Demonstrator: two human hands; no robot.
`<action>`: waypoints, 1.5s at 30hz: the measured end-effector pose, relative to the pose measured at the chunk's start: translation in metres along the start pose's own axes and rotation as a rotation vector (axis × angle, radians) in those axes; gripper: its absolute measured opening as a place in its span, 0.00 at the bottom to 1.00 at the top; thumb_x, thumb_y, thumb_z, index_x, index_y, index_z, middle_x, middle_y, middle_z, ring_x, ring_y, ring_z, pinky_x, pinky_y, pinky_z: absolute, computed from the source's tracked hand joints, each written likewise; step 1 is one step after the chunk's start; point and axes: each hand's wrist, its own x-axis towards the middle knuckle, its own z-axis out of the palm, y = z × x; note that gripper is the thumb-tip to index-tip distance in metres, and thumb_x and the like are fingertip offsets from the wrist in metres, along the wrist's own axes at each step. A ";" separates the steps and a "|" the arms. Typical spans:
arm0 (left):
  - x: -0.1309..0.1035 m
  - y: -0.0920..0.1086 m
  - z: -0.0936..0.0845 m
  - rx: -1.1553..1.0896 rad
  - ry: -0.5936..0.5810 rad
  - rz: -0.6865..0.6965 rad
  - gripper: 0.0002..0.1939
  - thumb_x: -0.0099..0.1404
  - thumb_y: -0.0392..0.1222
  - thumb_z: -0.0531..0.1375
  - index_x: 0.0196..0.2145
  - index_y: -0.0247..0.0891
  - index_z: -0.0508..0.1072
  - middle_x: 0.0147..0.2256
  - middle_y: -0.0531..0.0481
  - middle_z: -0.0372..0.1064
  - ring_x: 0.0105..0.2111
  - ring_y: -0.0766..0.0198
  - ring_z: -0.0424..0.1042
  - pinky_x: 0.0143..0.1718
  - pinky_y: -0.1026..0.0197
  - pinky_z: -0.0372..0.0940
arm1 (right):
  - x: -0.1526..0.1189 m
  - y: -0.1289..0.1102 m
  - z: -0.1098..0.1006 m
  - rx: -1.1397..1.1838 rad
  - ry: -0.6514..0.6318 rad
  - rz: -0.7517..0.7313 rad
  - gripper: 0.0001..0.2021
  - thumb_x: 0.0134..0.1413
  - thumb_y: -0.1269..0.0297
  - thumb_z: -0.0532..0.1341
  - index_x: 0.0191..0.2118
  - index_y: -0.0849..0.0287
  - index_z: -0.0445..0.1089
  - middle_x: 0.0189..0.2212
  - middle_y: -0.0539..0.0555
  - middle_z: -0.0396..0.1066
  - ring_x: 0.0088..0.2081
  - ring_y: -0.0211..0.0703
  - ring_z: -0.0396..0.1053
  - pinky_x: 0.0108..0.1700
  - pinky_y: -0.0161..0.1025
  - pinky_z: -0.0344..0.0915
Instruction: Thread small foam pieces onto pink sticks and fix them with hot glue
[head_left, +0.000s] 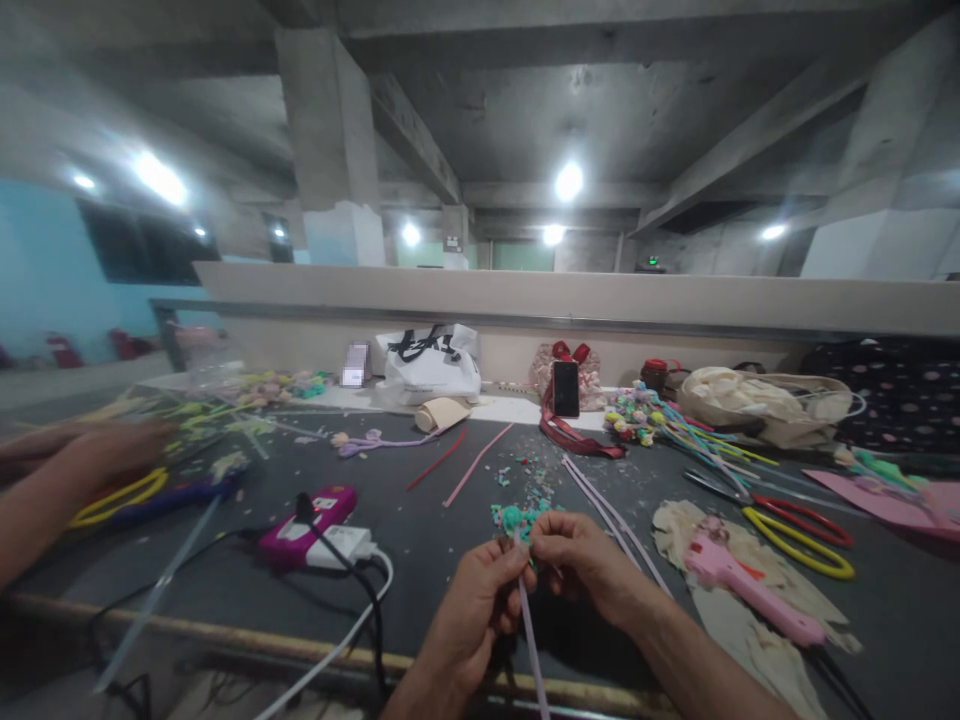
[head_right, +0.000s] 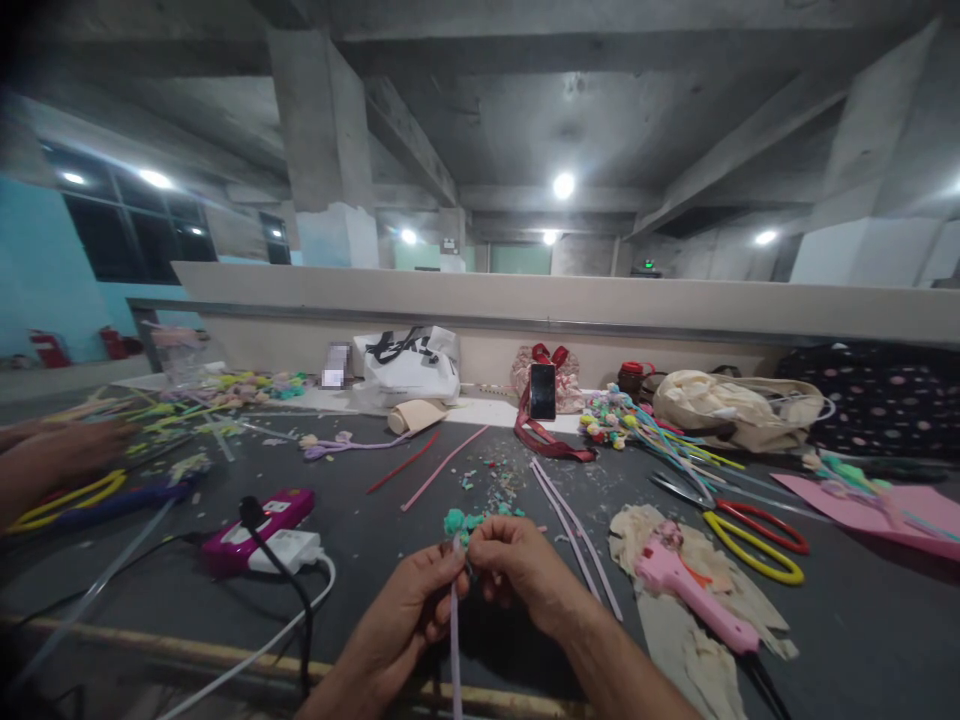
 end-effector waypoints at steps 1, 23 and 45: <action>0.000 0.000 0.000 -0.003 -0.005 0.000 0.15 0.48 0.49 0.58 0.17 0.34 0.63 0.09 0.60 0.53 0.08 0.79 0.47 0.11 0.72 0.39 | 0.000 0.000 0.000 0.020 0.000 0.008 0.07 0.39 0.67 0.60 0.19 0.62 0.60 0.12 0.44 0.60 0.13 0.26 0.54 0.13 0.25 0.43; 0.002 -0.005 0.001 -0.094 -0.060 0.050 0.13 0.50 0.47 0.57 0.18 0.34 0.63 0.11 0.60 0.54 0.09 0.79 0.47 0.11 0.73 0.40 | 0.000 0.002 0.000 0.025 -0.020 -0.003 0.11 0.40 0.59 0.59 0.22 0.62 0.61 0.14 0.44 0.60 0.13 0.26 0.54 0.13 0.25 0.44; -0.009 0.001 0.005 -0.088 -0.042 -0.066 0.13 0.48 0.46 0.60 0.20 0.34 0.62 0.14 0.59 0.59 0.09 0.82 0.47 0.11 0.76 0.41 | -0.126 -0.026 -0.121 -1.470 0.726 -0.165 0.13 0.45 0.56 0.54 0.35 0.55 0.65 0.33 0.53 0.68 0.35 0.45 0.64 0.34 0.38 0.58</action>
